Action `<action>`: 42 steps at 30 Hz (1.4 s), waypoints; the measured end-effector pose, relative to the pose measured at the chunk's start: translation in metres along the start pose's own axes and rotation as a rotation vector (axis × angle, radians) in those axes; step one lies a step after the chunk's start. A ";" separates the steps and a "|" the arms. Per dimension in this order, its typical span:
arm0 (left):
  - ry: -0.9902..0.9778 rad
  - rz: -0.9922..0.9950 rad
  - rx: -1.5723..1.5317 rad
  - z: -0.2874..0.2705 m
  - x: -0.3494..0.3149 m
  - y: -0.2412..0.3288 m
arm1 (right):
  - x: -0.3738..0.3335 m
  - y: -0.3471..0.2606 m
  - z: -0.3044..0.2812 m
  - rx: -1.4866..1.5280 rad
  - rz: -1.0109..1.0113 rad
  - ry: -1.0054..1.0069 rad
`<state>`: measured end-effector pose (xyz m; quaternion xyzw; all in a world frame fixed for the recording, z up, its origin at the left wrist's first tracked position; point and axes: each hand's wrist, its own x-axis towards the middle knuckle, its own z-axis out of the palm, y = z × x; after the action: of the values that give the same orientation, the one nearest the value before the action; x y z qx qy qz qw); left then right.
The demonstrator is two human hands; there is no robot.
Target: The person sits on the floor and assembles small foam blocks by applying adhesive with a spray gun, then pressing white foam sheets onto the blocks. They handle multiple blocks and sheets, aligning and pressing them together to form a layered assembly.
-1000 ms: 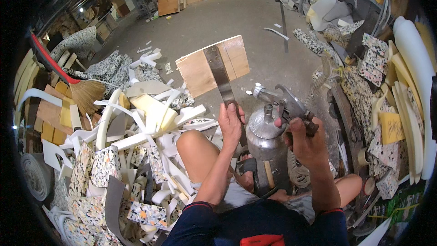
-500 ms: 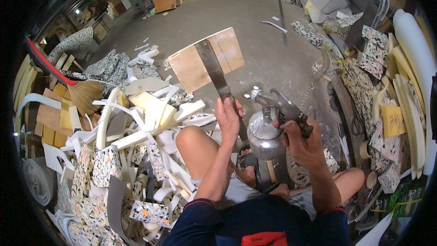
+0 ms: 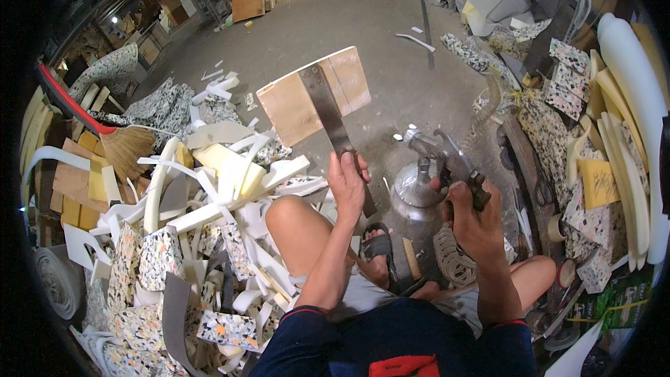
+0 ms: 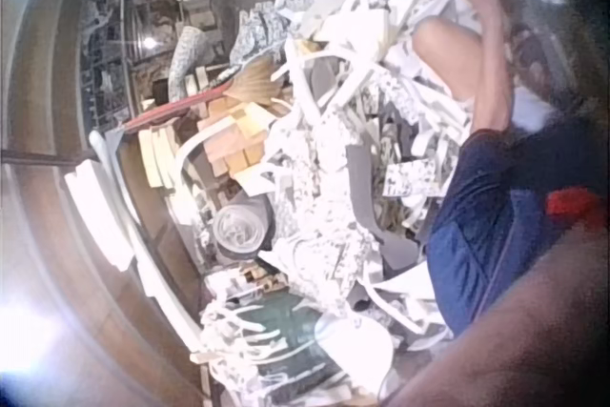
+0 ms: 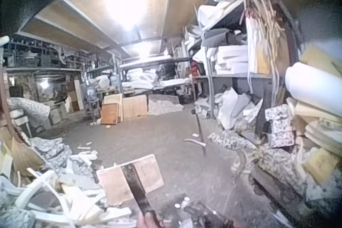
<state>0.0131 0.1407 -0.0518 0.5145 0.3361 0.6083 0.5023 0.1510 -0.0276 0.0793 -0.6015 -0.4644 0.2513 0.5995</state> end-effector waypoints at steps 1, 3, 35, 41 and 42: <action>0.001 -0.001 0.007 0.000 0.000 0.000 | 0.000 -0.002 -0.003 0.057 0.043 -0.025; -0.012 0.013 0.046 0.001 -0.002 -0.001 | 0.000 -0.006 -0.003 0.093 0.068 -0.046; 0.008 0.083 0.365 0.000 -0.005 -0.020 | -0.011 -0.032 0.005 0.138 0.041 -0.234; 0.012 0.074 0.373 -0.002 -0.005 -0.018 | -0.022 -0.022 0.001 0.114 0.109 -0.204; 0.008 0.011 0.360 -0.001 -0.005 -0.019 | -0.023 -0.019 0.001 0.092 0.131 -0.179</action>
<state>0.0167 0.1409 -0.0706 0.5957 0.4386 0.5430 0.3974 0.1346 -0.0495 0.0915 -0.5775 -0.4637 0.3638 0.5649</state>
